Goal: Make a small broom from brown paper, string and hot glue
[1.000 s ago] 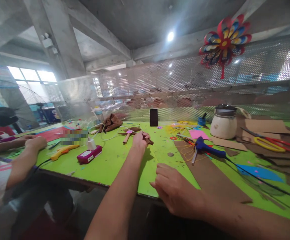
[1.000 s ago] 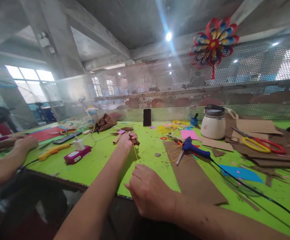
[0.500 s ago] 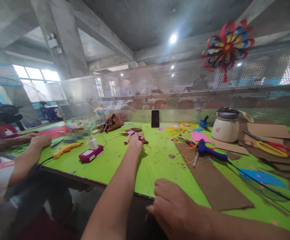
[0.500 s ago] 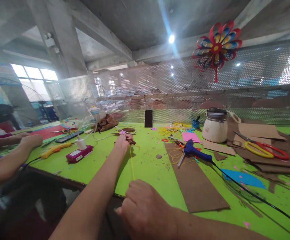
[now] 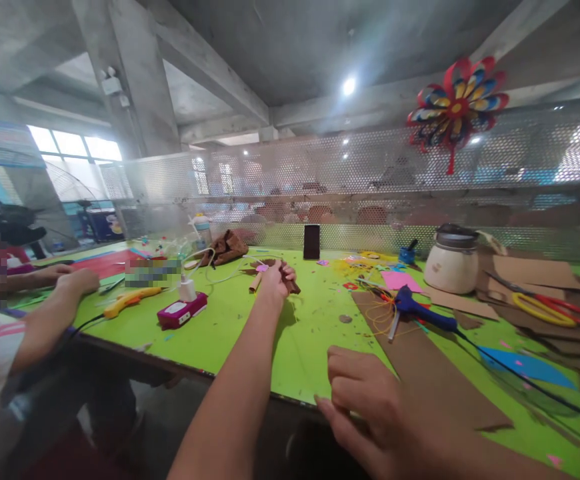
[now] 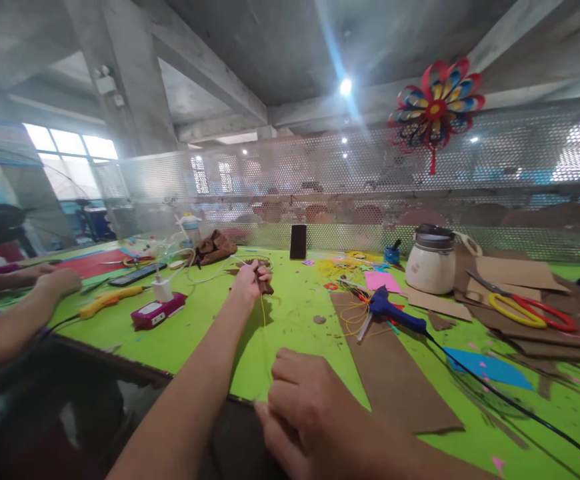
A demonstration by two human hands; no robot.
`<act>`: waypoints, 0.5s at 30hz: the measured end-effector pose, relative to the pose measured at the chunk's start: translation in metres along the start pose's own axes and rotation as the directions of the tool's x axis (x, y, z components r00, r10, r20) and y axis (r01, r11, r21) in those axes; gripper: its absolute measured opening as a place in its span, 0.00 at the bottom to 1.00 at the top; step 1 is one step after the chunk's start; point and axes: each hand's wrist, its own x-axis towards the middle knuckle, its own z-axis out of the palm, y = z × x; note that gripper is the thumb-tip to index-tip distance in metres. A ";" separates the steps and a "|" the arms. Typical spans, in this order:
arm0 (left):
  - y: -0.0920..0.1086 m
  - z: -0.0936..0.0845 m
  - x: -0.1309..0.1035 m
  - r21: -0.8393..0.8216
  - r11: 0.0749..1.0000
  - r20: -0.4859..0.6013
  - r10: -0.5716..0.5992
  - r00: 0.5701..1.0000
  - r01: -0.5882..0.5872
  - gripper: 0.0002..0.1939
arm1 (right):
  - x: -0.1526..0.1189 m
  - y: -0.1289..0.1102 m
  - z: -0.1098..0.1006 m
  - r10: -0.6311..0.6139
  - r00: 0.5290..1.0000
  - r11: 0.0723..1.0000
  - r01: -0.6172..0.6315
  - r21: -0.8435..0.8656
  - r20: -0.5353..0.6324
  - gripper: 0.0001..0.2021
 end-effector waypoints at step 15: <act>-0.007 0.032 -0.052 0.528 0.848 0.616 -0.360 0.701 -0.029 0.15 | 0.010 0.004 -0.073 0.179 0.841 0.945 -0.292 -0.150 -0.510 0.17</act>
